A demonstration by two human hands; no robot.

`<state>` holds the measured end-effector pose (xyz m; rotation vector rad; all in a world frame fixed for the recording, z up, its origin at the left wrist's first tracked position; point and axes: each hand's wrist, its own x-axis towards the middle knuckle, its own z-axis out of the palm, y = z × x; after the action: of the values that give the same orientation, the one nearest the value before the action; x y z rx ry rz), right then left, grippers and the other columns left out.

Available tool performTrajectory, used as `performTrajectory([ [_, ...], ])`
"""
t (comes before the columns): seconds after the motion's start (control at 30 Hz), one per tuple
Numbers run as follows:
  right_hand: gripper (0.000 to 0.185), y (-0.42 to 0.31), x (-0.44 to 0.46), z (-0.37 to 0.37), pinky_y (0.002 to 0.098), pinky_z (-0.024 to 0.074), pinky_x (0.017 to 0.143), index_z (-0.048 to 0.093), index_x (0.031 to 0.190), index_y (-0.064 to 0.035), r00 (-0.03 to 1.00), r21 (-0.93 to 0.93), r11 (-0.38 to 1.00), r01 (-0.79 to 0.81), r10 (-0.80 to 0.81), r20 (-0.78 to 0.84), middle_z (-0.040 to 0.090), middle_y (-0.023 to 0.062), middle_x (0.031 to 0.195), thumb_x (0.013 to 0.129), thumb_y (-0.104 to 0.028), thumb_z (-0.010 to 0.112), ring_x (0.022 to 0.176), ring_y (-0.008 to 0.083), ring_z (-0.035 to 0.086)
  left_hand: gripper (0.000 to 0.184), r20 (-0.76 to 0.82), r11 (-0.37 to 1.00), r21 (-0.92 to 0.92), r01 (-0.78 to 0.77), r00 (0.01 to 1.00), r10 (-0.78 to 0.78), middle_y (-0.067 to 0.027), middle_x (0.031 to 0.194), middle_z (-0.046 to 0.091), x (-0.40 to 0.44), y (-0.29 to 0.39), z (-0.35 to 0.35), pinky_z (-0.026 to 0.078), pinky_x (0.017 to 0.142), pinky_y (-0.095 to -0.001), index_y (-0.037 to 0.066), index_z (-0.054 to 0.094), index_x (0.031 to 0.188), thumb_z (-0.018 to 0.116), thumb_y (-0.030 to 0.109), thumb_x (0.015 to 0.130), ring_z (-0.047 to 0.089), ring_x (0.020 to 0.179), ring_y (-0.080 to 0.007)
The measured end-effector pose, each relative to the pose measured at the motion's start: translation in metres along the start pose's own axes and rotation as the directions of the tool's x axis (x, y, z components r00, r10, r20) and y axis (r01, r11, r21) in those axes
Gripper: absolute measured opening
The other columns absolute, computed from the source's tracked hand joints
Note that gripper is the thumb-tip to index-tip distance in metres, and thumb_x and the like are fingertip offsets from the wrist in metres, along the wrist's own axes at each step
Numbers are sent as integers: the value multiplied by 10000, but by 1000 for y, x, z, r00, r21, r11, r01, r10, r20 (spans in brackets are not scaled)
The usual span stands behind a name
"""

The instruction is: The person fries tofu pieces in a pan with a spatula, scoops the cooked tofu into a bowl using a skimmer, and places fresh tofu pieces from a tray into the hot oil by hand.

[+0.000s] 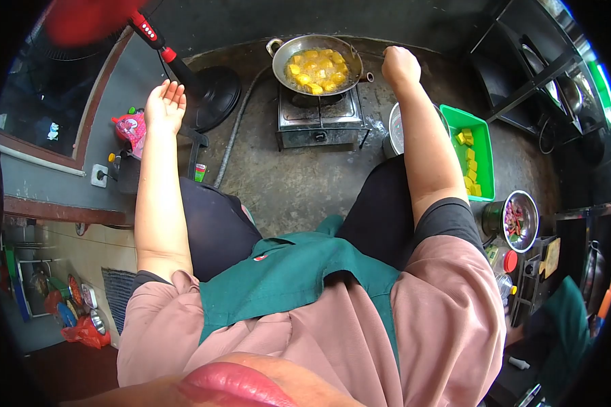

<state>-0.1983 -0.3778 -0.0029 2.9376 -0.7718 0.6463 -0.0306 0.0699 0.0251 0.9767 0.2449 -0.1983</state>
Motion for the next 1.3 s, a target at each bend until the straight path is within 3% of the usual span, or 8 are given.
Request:
performTrajectory([
  [0.23,277,-13,-2,11,374,494,852,688,999,-101,998,91,994,58,-57,-6,663,126,1004,761,-55,555,976,278,619,192,-5,1000,5,5,1000,-5,-29,921,618,0,-3,4,450,806,-314,83,576,1027,593,175,859,605,881,-191],
  [0.37,273,-29,-2,24,372,496,853,690,1011,-117,990,115,990,83,-95,102,653,110,1017,770,-71,571,972,277,617,183,-8,1000,5,9,1000,-9,-28,913,621,-1,-5,7,450,805,-313,85,576,1020,593,170,859,605,879,-189],
  [0.6,231,-29,0,29,381,508,827,694,967,-134,987,19,993,117,-119,111,647,105,1013,788,-78,559,954,285,624,170,-12,1000,3,12,1000,-12,-27,895,626,2,-5,6,451,796,-315,85,583,1004,591,171,858,609,865,-191],
  [0.83,223,-4,5,26,388,508,818,692,962,-112,995,26,998,65,-63,-75,657,122,996,798,-85,544,953,281,627,185,-12,1000,1,1,1000,-1,-34,925,623,5,-2,2,449,800,-316,84,580,1019,590,170,856,604,888,-192],
  [0.93,219,-5,1,21,379,502,832,700,948,-104,999,38,998,41,-40,-28,665,128,980,788,-83,551,950,280,629,179,-17,1000,-1,2,1000,-2,-41,958,611,1,-1,4,448,855,-329,67,576,1020,576,150,862,592,936,-196],
  [1.3,245,-30,-8,30,373,501,843,695,966,-126,987,53,993,103,-109,116,646,119,982,792,-75,530,960,289,618,193,-2,1000,2,9,1000,-9,-38,936,621,4,-5,5,454,800,-321,85,579,1034,580,173,862,609,875,-196],
])
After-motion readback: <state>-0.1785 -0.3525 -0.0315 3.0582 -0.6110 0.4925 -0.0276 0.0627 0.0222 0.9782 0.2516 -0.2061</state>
